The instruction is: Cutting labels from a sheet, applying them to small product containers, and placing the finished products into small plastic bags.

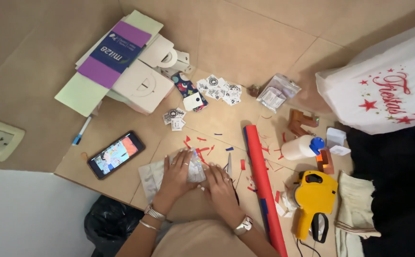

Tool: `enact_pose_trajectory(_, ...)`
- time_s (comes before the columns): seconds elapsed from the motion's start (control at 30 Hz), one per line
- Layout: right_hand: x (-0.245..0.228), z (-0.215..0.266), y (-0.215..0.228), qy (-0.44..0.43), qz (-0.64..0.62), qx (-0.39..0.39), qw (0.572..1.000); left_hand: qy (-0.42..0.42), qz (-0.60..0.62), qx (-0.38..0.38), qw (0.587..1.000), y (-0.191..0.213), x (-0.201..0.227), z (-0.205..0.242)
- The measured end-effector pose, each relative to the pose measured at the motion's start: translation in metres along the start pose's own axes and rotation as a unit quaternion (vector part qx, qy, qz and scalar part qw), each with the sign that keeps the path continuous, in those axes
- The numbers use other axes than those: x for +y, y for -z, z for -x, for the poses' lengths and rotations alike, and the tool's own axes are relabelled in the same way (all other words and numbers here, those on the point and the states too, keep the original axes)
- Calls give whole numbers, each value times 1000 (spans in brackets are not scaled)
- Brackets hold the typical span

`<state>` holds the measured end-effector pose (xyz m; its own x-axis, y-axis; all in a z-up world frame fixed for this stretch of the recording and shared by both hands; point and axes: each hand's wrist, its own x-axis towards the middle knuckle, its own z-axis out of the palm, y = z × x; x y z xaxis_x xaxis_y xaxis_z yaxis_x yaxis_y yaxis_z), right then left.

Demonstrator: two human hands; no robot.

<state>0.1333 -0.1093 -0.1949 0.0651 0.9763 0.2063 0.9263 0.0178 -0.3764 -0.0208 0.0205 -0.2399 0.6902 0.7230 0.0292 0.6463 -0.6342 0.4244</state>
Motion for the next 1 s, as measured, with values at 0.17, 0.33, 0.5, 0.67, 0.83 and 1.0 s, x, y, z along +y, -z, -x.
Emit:
enact_pose_trajectory(0.17,-3,-10,12,-30,-175,-12,984,20,27,21,999,6,7,-3)
enact_pose_trajectory(0.33,4,-13,7,-44,-303,-21,952,22,70,53,996,1,5,0)
enact_pose_trajectory(0.5,23,-17,-30,-260,-442,-8,858,19,44,60,997,4,11,5)
enact_pose_trajectory(0.67,46,-30,-60,-257,-393,-12,883,5,28,69,997,1,12,9)
enact_pose_trajectory(0.83,44,-55,-64,-298,-298,-24,906,-26,20,86,996,-6,6,3)
enact_pose_trajectory(1.0,28,-58,-29,-322,-304,21,896,-25,8,115,993,-2,13,-2)
